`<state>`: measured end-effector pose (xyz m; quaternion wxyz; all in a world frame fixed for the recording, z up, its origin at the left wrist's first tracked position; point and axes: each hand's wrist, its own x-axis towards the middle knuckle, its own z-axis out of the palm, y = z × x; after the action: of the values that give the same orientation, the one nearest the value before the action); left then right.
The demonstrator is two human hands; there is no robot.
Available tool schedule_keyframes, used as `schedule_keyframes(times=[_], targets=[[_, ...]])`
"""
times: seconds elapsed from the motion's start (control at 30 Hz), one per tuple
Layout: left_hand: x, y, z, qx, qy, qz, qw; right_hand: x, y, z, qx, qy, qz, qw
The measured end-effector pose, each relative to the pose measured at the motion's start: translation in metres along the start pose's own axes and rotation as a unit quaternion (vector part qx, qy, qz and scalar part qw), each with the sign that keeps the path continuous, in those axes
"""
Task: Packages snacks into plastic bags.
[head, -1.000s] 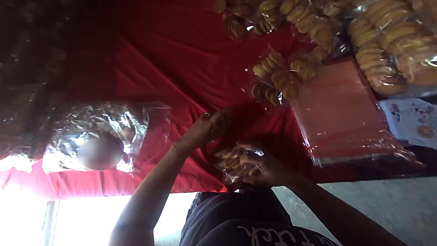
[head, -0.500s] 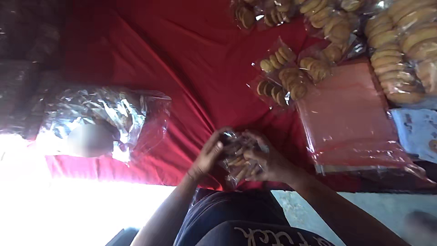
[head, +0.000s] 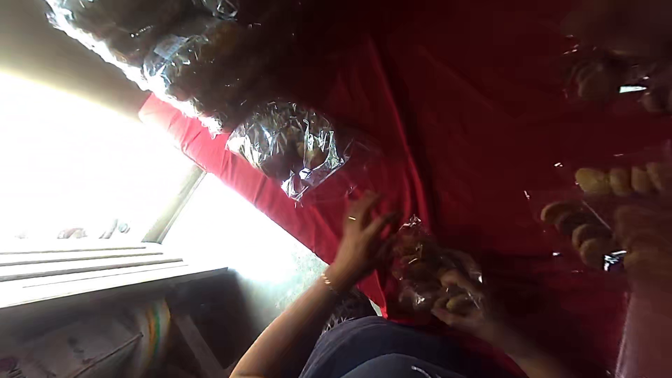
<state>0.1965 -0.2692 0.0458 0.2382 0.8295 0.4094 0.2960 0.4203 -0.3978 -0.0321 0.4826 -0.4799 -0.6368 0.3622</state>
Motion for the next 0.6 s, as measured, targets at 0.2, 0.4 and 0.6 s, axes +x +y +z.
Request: schedule_keyframes(times=[0.2, 0.4, 0.6], targets=[[0.042, -0.101, -0.095, 0.264, -0.057, -0.155, 0.950, 0.147, -0.012, 0.040, 0.425, -0.139, 0.045, 0.893], [0.027, -0.096, -0.137, 0.080, 0.023, -0.064, 0.995, 0.243, -0.018, 0.141, 0.206, 0.014, 0.107, 0.973], [-0.006, -0.110, -0.108, 0.116, -0.031, 0.094, 0.988, 0.233, -0.027, 0.229, -0.077, -0.033, 0.134, 0.987]])
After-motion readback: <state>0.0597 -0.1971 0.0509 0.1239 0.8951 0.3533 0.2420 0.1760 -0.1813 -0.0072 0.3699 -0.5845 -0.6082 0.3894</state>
